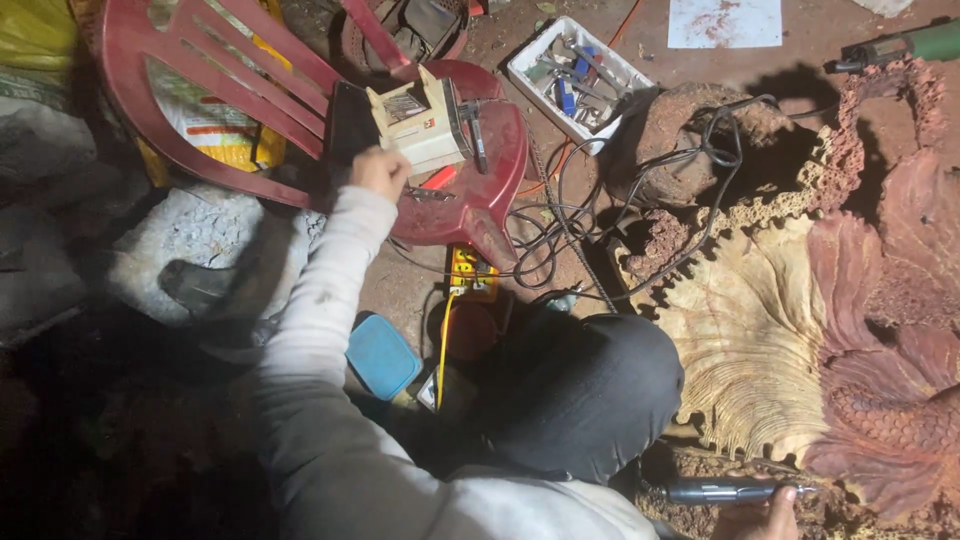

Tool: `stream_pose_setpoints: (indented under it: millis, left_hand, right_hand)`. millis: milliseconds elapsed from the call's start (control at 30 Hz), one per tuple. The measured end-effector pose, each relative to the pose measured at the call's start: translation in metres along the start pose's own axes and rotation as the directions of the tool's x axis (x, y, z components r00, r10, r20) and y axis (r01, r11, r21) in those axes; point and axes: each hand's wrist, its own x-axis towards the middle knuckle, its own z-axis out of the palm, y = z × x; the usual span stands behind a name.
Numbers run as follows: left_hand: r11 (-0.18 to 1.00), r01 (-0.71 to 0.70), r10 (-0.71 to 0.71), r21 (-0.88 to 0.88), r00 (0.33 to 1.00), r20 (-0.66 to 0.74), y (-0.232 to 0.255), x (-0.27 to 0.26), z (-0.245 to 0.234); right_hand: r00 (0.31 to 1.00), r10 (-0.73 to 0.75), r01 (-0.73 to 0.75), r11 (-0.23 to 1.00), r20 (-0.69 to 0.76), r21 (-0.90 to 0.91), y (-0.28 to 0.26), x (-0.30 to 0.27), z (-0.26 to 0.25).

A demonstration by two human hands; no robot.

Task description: Using a rotary carving tool to add fine details and texture to a large wooden sculpture.

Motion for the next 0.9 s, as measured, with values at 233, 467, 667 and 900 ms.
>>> stream_pose_setpoints:
  millis: [233, 467, 667, 900]
  left_hand:
    - [0.997, 0.074, -0.068, -0.016, 0.968, 0.241, 0.000, -0.042, 0.026]
    - [0.994, 0.104, -0.097, -0.015, 0.964, 0.248, 0.013, -0.043, 0.020]
    - [0.998, 0.056, -0.050, 0.039, 0.989, -0.142, 0.069, -0.023, -0.011]
    - [0.998, 0.060, -0.067, -0.029, 0.907, -0.415, 0.052, 0.004, -0.015]
  right_hand:
    - [0.998, 0.006, -0.006, 1.000, -0.067, -0.004, -0.003, 0.022, 0.037]
    - [0.994, -0.018, 0.019, 1.000, -0.112, 0.011, 0.009, 0.029, 0.026]
    - [0.998, -0.015, 0.015, 1.000, -0.068, -0.002, 0.015, 0.029, 0.022]
    - [0.993, 0.005, -0.008, 1.000, -0.119, -0.021, 0.027, 0.033, 0.000]
